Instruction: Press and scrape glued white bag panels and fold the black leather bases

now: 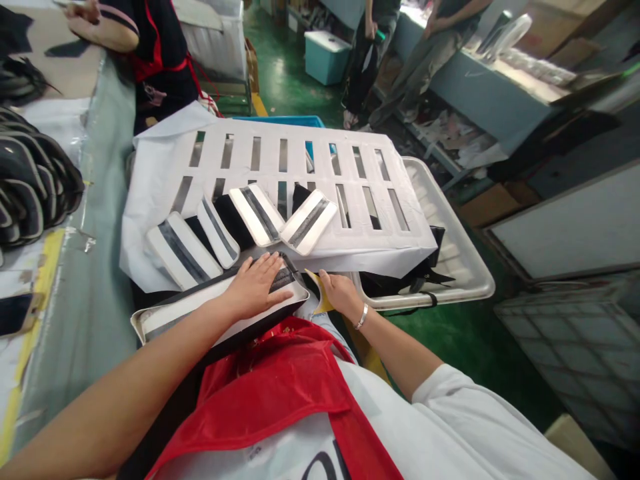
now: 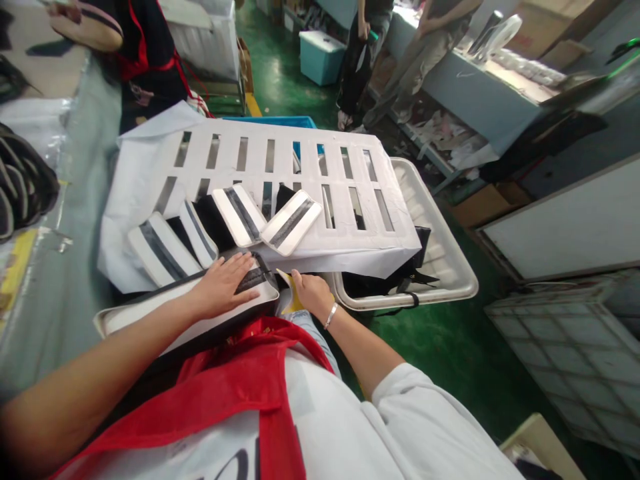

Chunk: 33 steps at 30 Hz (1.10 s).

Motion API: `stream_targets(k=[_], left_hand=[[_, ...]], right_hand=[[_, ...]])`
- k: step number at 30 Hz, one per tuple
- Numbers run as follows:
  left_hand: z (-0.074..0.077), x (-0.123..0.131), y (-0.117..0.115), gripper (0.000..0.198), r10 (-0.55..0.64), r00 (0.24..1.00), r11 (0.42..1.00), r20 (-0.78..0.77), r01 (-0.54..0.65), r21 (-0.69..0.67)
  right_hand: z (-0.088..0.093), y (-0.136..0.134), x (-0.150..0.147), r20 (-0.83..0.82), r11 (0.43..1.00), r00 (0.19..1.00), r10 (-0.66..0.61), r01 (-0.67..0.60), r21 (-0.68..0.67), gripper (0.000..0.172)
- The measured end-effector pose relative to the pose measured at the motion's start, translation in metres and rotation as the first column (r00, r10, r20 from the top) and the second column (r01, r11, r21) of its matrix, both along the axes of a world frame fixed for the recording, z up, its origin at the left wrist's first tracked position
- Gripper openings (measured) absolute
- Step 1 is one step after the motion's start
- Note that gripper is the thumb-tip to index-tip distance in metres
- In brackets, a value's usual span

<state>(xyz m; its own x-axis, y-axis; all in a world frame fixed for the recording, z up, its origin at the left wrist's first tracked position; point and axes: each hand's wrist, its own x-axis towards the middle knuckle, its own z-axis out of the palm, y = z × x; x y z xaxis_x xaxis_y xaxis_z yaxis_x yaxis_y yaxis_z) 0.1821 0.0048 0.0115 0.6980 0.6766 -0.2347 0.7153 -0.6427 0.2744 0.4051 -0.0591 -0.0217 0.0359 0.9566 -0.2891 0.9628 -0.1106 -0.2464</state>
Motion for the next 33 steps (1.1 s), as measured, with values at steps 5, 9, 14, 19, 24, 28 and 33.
stream_targets(k=[5, 9, 14, 19, 24, 28, 33], left_hand=[[-0.005, 0.011, -0.049, 0.071, -0.076, 0.983, 0.978, 0.167, 0.041, 0.204], [-0.017, 0.012, -0.071, 0.044, -0.072, 0.972, 0.935, 0.225, -0.013, 0.356], [-0.026, 0.011, -0.076, 0.039, -0.106, 0.977, 0.900, 0.184, 0.016, 0.435], [-0.029, 0.008, -0.082, 0.047, -0.070, 0.970, 0.913, 0.232, -0.032, 0.408], [-0.027, 0.004, -0.082, 0.061, 0.072, 0.874, 0.921, 0.481, -0.243, 0.303], [-0.020, 0.010, -0.067, 0.065, 0.013, 0.906, 0.924, 0.424, -0.172, 0.341], [-0.016, 0.016, -0.041, 0.066, -0.108, 0.973, 0.959, 0.205, 0.048, 0.281]], right_hand=[[0.005, -0.010, -0.011, 0.024, 0.998, 1.000, 0.002, -0.004, 0.055, 0.059], [0.008, -0.010, -0.016, 0.057, 0.998, 0.998, 0.001, -0.005, 0.066, 0.062], [0.009, -0.007, -0.024, 0.083, 0.997, 0.996, 0.031, -0.037, 0.073, 0.065], [0.006, -0.004, -0.026, -0.018, 0.998, 0.999, -0.042, 0.043, 0.050, 0.063], [-0.014, -0.003, -0.018, -0.648, 0.902, 0.634, -0.423, 0.362, -0.234, 0.050], [-0.048, 0.000, -0.020, -0.709, 0.787, 0.357, -0.608, 0.388, -0.479, 0.062], [-0.079, 0.008, -0.050, -0.681, 0.656, 0.045, -0.731, 0.320, -0.683, 0.043]])
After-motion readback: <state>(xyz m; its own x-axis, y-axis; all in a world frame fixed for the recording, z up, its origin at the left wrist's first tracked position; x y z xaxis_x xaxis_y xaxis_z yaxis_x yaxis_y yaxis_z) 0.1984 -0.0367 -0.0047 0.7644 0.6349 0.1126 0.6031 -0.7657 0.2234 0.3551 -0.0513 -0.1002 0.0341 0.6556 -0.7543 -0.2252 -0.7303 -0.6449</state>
